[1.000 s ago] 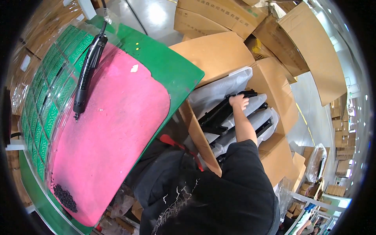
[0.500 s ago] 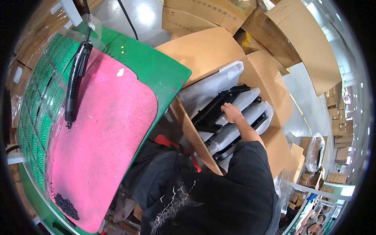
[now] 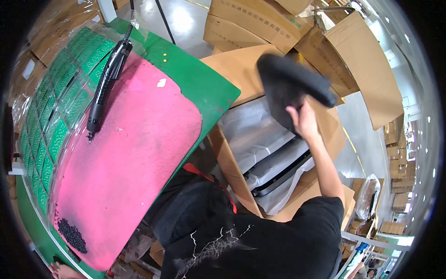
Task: Installing circuit boards into plastic housings using an electric screwdriver.
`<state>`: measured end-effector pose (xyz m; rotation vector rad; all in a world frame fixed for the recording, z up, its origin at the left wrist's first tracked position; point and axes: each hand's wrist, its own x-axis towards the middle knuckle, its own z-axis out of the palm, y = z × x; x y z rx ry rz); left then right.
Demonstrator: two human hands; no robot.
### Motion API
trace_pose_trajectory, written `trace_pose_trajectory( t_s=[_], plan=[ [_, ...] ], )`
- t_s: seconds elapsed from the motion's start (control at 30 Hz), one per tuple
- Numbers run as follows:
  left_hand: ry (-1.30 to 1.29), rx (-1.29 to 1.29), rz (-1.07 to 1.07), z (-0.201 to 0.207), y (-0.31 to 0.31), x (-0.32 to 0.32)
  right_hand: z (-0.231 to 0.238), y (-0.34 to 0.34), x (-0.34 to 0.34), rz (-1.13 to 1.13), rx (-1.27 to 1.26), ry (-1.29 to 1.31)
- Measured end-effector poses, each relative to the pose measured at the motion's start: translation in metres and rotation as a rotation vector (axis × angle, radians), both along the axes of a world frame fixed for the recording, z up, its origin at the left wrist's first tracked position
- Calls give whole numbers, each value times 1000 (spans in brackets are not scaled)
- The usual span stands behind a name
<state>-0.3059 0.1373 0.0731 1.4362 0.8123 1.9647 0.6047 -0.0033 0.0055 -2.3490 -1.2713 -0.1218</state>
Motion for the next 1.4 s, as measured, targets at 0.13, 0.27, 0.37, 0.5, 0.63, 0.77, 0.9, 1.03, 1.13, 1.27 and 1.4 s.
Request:
trace_pose_trajectory(
  t_s=[0.13, 0.27, 0.37, 0.5, 0.63, 0.77, 0.9, 1.03, 1.13, 1.27, 1.4],
  plan=[
    [-168, 2, 261, 26, 15, 92, 73, 59, -37, 154, 231, -179],
    [135, 41, -21, 40, 24, 154, 125, 112, -105, 502, 20, 51],
    [158, 24, -131, 35, 46, 229, 137, 144, -166, 1107, -91, -562],
    [689, -28, -135, 60, 62, 304, 121, 178, -252, 1528, -158, -692],
    [1263, -77, -107, 47, 81, 323, 105, 189, -313, 1786, -140, -522],
    [1345, -194, -142, 16, 92, 304, 121, 192, -330, 1881, -293, -329],
    [1377, -152, -73, 15, 92, 286, 154, 201, -315, 1795, -715, -142],
    [1322, -117, -97, 14, 100, 282, 165, 205, -287, 1450, -1372, -469],
    [1350, -191, -86, 19, 95, 280, 181, 228, -302, 1410, -1365, -466],
    [1307, -230, -114, 15, 94, 275, 189, 253, -320, 1349, -1374, -207],
    [1292, -153, -172, 17, 97, 271, 202, 282, -357, 1393, -1125, -1]
  ],
)
